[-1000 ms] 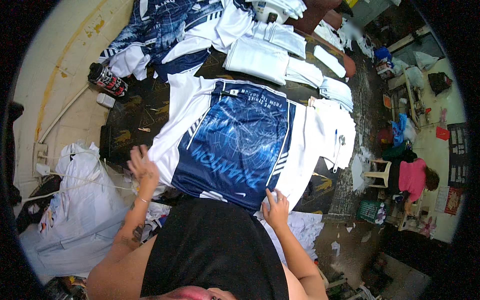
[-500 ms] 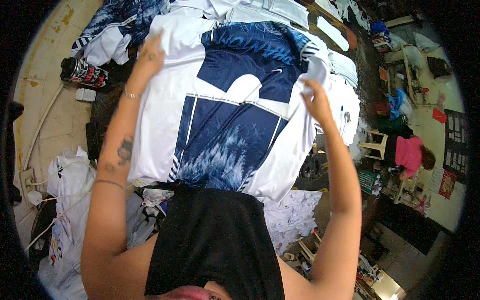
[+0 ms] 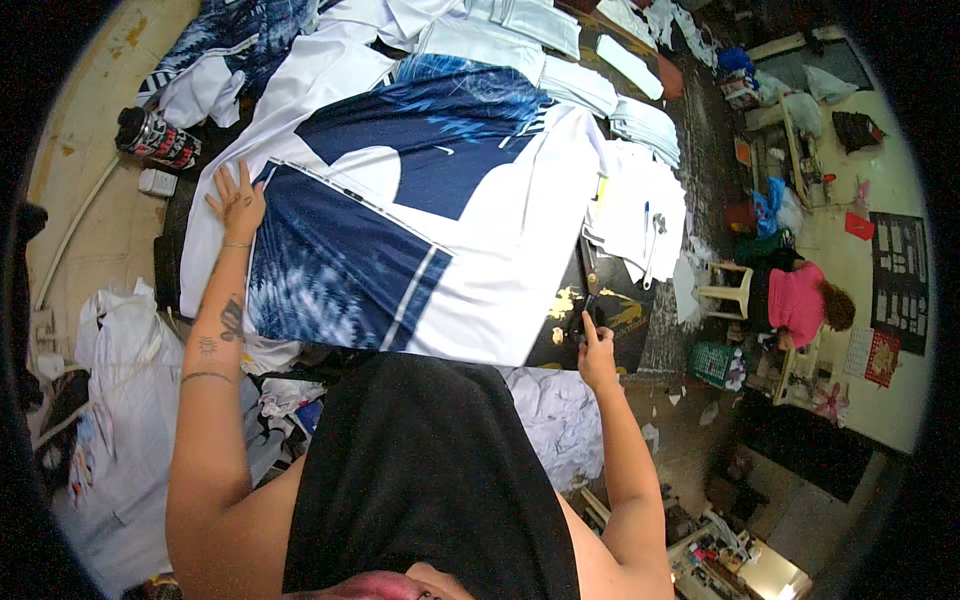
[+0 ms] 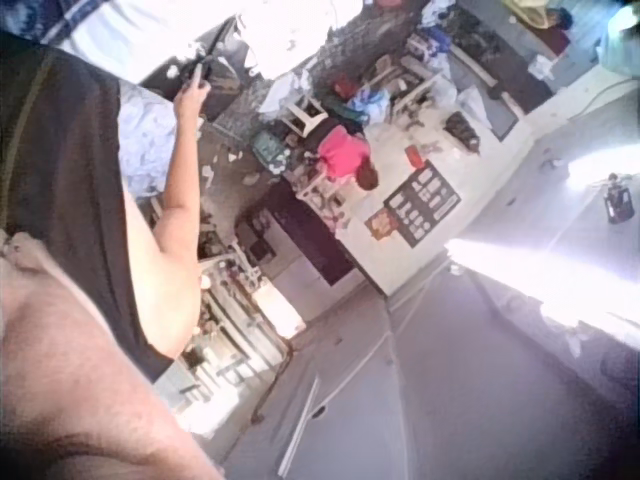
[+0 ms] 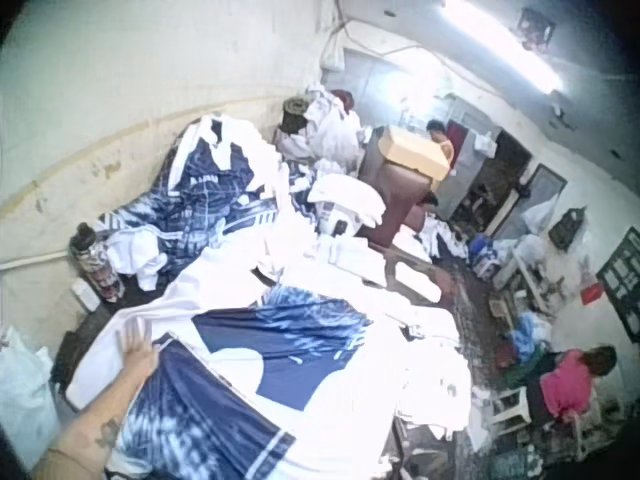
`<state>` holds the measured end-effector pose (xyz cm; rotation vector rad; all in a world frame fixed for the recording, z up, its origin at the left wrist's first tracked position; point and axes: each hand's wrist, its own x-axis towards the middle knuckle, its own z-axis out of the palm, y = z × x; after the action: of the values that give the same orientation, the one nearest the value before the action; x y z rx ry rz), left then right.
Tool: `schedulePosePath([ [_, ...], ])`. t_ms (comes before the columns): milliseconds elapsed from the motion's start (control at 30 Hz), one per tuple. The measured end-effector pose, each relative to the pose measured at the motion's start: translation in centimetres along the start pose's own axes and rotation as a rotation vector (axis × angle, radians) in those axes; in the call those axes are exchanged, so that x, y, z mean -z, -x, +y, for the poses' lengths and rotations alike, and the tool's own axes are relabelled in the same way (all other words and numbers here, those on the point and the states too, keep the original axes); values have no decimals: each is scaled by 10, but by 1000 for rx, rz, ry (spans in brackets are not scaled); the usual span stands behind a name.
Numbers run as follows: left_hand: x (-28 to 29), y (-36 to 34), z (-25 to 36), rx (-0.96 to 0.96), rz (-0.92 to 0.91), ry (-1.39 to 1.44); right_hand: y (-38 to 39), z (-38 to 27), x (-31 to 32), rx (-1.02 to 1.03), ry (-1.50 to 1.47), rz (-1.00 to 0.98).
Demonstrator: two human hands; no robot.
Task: The person repeatedly picks up printed t-shirts, cuts off the side seams with scissors, and folds the resulting white fabric panels into a stack. The process is repeated for several shirts, with cut pieces set aside and folded panels accumulated on the table.
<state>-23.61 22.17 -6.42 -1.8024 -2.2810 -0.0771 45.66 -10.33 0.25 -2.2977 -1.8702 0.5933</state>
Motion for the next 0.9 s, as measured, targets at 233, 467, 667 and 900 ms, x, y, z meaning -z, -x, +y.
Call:
schedulePosePath([
  [233,117,171,273,-684,111,902,-15,0,1,204,293,84],
  [467,134,378,321,-996,-195,806,-9,72,36,320,-287,-243],
  [667,152,399,311,-544,-72,971,6,124,110,-303,-1084,-1161],
  [900,159,428,336,-593,-91,1001,-28,76,53,307,-585,-975],
])
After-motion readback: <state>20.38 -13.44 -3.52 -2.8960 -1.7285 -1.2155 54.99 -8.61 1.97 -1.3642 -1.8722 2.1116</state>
